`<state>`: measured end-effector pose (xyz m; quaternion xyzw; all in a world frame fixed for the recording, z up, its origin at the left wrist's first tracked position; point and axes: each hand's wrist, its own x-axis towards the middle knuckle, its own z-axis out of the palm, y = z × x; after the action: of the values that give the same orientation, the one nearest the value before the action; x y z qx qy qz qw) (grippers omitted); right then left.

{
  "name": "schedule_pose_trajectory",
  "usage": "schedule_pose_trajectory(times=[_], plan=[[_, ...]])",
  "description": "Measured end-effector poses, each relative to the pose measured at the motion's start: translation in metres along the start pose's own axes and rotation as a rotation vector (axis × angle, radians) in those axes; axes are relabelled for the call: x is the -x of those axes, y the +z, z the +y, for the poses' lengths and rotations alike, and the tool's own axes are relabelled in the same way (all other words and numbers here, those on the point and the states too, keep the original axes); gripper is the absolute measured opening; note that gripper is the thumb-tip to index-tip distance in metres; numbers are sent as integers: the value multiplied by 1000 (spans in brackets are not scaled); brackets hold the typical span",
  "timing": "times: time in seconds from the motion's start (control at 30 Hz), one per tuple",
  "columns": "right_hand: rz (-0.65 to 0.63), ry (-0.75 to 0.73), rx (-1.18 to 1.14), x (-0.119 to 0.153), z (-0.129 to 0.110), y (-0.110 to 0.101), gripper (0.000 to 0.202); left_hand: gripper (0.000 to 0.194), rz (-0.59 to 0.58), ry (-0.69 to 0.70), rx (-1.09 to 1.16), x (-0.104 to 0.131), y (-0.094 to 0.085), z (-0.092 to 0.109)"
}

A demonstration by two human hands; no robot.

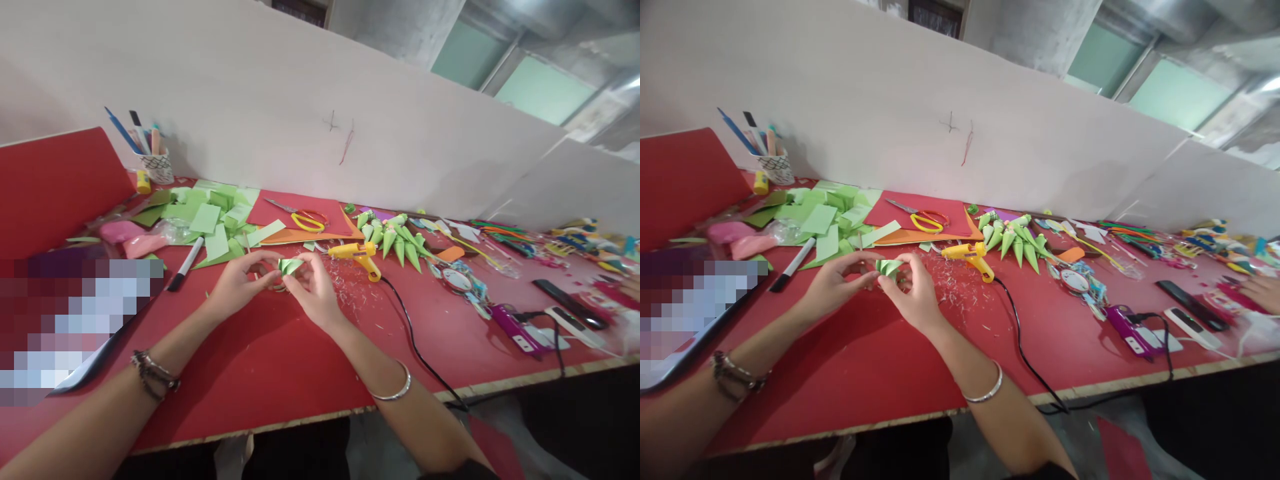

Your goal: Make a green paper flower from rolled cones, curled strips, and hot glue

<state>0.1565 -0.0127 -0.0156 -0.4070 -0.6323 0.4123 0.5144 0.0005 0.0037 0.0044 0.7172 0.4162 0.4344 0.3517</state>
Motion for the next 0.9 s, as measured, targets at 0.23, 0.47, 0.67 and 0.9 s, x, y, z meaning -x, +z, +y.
schedule_pose_trajectory(times=[0.23, 0.47, 0.67, 0.9], plan=[[37, 78, -125, -3, 5, 0, 20, 26, 50, -33, -49, 0, -1, 0], [0, 150, -399, -5, -7, -2, 11, 22, 55, -44, 75, -1, -2, -5], [108, 110, -319, -8, 5, -2, 17, 28, 163, -10, 102, -4, -3, -10], [193, 39, -236, -11, 7, -7, 9, 29, 241, 39, 184, -6, -6, -12]])
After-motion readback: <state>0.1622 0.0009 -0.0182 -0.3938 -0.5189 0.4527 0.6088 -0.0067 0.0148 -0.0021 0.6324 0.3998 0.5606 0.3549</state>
